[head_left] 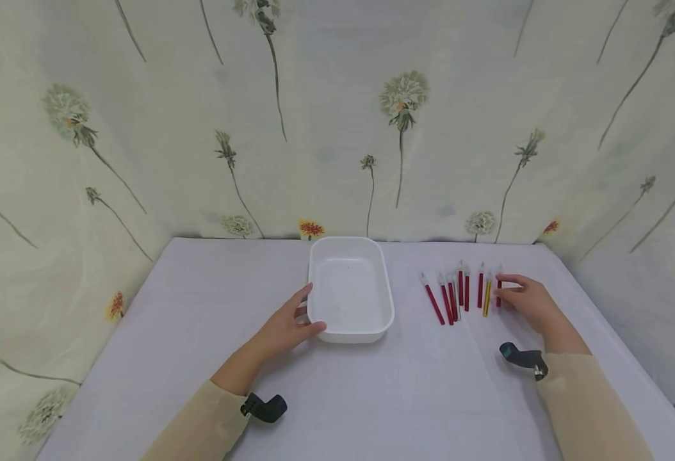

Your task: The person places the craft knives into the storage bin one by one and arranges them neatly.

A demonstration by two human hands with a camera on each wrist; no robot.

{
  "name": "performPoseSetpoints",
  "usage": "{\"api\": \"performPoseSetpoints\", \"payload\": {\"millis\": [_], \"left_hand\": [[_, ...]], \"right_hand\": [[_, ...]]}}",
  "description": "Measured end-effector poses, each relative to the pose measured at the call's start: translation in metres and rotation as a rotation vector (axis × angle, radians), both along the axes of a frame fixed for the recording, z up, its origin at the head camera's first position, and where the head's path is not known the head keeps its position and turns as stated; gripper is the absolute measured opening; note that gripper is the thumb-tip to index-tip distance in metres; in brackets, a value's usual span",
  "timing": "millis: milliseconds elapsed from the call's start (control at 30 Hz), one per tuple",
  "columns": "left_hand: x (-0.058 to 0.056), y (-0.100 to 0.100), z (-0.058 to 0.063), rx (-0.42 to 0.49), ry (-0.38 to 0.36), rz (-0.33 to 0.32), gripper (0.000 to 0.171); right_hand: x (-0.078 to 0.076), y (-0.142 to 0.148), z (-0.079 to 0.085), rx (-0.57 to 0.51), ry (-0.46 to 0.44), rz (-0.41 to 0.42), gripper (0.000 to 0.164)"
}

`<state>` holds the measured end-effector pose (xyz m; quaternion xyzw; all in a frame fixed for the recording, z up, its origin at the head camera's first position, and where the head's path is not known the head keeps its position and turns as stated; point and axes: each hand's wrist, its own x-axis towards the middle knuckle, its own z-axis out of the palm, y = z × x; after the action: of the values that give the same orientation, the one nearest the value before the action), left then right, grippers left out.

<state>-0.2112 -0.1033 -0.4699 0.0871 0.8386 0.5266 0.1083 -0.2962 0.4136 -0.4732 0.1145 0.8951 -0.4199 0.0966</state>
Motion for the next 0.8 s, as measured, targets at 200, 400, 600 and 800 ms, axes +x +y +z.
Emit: {"api": "performPoseSetpoints", "payload": {"millis": [200,400,600,800], "left_hand": [[0.0,0.0,0.0,-0.018,0.004,0.006,0.094],[0.001,0.001,-0.001,-0.014,0.007,0.008,0.095],[0.001,0.0,-0.002,-0.016,0.012,0.011,0.095],[0.002,0.001,-0.001,-0.026,0.012,0.018,0.095]], "right_hand": [[0.006,-0.008,0.009,-0.042,0.012,-0.005,0.065],[0.017,-0.02,0.022,-0.084,0.023,0.01,0.063],[0.025,-0.032,0.031,-0.105,0.023,0.006,0.062],[0.03,-0.04,0.039,-0.115,0.024,0.029,0.063]]}}
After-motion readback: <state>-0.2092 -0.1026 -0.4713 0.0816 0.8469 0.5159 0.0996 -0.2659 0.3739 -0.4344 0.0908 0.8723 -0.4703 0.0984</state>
